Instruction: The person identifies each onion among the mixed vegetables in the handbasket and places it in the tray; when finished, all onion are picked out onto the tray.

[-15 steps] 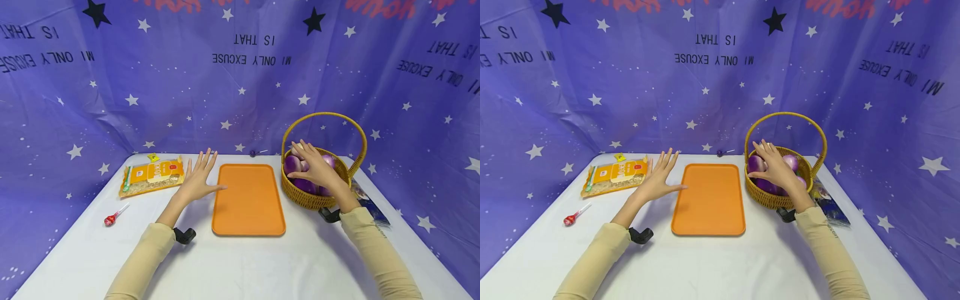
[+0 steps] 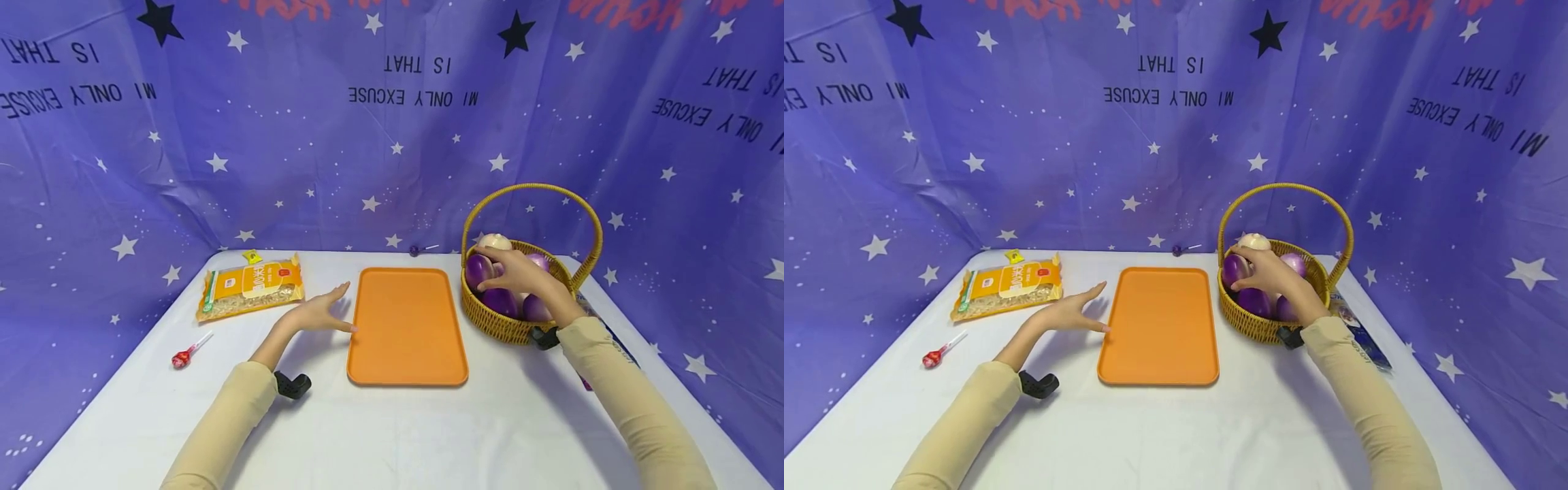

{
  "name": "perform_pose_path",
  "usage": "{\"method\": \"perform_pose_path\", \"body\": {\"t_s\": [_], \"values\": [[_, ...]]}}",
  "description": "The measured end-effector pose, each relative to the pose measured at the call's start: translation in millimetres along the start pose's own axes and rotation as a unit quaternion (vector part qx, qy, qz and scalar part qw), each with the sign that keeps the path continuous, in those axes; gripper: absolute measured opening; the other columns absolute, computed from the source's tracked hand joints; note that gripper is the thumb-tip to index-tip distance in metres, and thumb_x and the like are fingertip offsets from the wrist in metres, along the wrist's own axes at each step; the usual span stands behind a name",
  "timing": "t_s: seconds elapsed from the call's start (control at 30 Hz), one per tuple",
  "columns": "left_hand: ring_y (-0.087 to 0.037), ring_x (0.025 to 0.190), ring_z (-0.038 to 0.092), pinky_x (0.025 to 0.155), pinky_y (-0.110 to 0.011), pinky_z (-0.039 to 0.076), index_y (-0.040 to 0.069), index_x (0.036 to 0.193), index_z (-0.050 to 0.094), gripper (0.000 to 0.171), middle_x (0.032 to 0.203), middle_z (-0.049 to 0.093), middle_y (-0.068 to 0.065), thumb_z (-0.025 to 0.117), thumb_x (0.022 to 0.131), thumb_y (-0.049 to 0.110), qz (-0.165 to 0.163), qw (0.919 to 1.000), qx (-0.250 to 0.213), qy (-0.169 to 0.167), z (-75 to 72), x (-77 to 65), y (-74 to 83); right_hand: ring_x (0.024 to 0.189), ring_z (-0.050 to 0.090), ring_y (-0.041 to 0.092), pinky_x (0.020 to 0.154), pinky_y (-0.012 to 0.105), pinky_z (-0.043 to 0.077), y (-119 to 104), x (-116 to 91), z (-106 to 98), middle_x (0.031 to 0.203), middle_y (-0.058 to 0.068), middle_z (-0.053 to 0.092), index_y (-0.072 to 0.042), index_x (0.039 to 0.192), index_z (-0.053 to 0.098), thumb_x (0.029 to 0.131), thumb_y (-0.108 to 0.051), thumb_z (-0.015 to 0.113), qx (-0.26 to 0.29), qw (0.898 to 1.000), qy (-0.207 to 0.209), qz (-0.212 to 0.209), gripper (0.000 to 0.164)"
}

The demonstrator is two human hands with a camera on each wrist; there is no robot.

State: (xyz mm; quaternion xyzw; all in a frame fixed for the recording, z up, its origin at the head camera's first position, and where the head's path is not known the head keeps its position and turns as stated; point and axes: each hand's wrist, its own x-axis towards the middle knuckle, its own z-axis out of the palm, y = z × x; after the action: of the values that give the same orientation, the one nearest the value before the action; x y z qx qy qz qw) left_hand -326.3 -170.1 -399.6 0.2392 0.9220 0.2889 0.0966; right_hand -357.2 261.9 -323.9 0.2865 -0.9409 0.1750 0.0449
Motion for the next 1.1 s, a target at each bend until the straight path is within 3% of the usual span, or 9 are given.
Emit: {"method": "perform_pose_path", "body": {"t_s": [0.13, 0.33, 0.67, 0.9, 1.1], "values": [[-0.040, 0.139, 0.028, 0.113, -0.051, 0.023, -0.002, 0.151, 0.021, 0.104, 0.151, 0.029, -0.025, 0.078, 0.077, 0.045, -0.012, 0.9997, 0.001, -0.021, 4.0, 1.7, -0.8, 0.123, 0.047, 0.043, 0.101, 0.057, 0.039, 3, 5, 0, 0.138, 0.025, 0.049, 0.002, 0.140, 0.047, 0.077, -0.019, 0.083, -0.008, 1.000, 0.004, -0.011, 0.075], [-0.039, 0.137, 0.032, 0.113, -0.050, 0.025, -0.001, 0.148, 0.034, 0.096, 0.147, 0.039, -0.022, 0.079, 0.077, 0.044, -0.023, 0.9992, -0.002, -0.031, 11.9, 3.8, -1.0, 0.115, 0.050, 0.042, 0.095, 0.054, 0.041, 5, 10, 7, 0.131, 0.030, 0.052, 0.006, 0.132, 0.053, 0.072, -0.012, 0.085, -0.008, 0.999, 0.023, -0.032, 0.070], [-0.038, 0.136, 0.033, 0.112, -0.049, 0.026, 0.000, 0.148, 0.034, 0.095, 0.147, 0.041, -0.020, 0.079, 0.076, 0.045, -0.020, 0.9995, 0.004, -0.024, 20.6, 3.2, -5.6, 0.119, 0.048, 0.045, 0.101, 0.055, 0.038, 2, 12, 11, 0.125, 0.029, 0.058, 0.008, 0.126, 0.058, 0.069, -0.005, 0.085, -0.017, 0.997, 0.054, -0.049, 0.064], [-0.038, 0.136, 0.034, 0.112, -0.049, 0.027, 0.000, 0.148, 0.033, 0.094, 0.147, 0.040, -0.019, 0.079, 0.077, 0.044, -0.019, 0.9994, 0.011, -0.028, 19.8, 3.1, -2.9, 0.087, 0.062, 0.035, 0.077, 0.046, 0.054, -6, 3, 3, 0.121, 0.023, 0.060, 0.001, 0.130, 0.057, 0.074, -0.004, 0.082, 0.005, 0.995, 0.090, -0.042, 0.062], [-0.038, 0.136, 0.034, 0.112, -0.049, 0.027, 0.001, 0.148, 0.034, 0.094, 0.147, 0.040, -0.019, 0.079, 0.078, 0.044, -0.021, 0.9993, 0.013, -0.027, 19.5, 3.7, -1.3, 0.097, 0.066, 0.040, 0.083, 0.050, 0.054, -19, -6, -5, 0.133, 0.023, 0.054, 0.001, 0.134, 0.053, 0.075, -0.002, 0.080, 0.037, 0.993, 0.112, -0.023, 0.066]]}}
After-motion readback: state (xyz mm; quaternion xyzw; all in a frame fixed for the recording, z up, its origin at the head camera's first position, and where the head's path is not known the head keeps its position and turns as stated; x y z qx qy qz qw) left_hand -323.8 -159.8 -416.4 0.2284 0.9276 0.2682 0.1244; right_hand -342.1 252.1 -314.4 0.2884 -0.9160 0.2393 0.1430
